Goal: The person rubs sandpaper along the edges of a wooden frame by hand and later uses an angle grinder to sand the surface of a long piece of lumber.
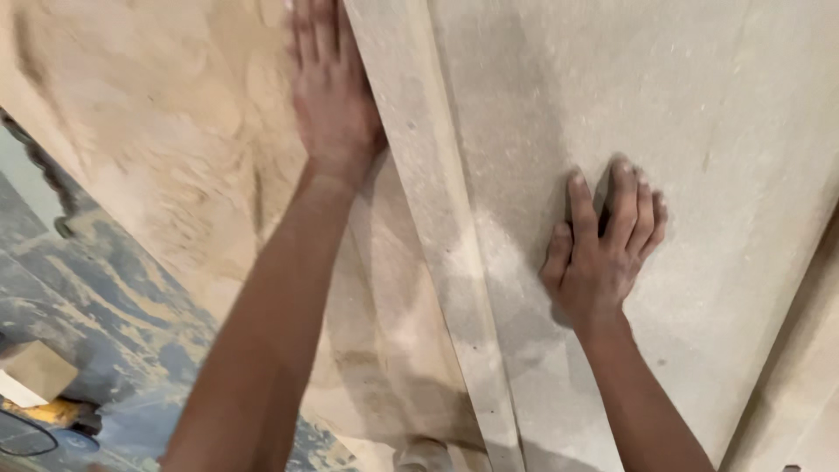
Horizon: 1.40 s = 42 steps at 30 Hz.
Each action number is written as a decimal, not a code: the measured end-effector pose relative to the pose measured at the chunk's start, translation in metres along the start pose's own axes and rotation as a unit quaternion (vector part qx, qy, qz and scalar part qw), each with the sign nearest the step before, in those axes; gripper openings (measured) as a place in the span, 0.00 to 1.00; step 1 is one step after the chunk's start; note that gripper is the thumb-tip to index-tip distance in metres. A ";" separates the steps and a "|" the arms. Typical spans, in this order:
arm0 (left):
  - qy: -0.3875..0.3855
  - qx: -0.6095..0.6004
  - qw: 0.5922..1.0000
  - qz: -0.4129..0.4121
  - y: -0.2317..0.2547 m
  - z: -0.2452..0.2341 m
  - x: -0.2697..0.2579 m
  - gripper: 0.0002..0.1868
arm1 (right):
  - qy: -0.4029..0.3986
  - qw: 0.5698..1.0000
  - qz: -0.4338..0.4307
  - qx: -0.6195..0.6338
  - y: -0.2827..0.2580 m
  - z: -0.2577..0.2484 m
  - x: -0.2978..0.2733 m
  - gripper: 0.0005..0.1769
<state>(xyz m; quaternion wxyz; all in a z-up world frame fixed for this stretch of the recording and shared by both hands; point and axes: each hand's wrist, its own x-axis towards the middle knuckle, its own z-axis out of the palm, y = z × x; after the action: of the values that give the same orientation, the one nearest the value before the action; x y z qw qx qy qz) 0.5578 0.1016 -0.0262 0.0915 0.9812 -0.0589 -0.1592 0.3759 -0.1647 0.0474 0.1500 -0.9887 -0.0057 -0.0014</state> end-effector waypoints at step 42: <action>0.078 -0.226 0.965 0.109 -0.028 -0.104 0.077 0.40 | -0.035 0.993 0.047 0.104 -0.008 -0.009 0.258 0.39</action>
<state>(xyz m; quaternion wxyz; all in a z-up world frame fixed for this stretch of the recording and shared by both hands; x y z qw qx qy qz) 0.6663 0.1351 0.0422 0.3318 0.9321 -0.1210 -0.0807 0.6338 -0.1569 0.0598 0.2519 -0.9663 0.0350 0.0405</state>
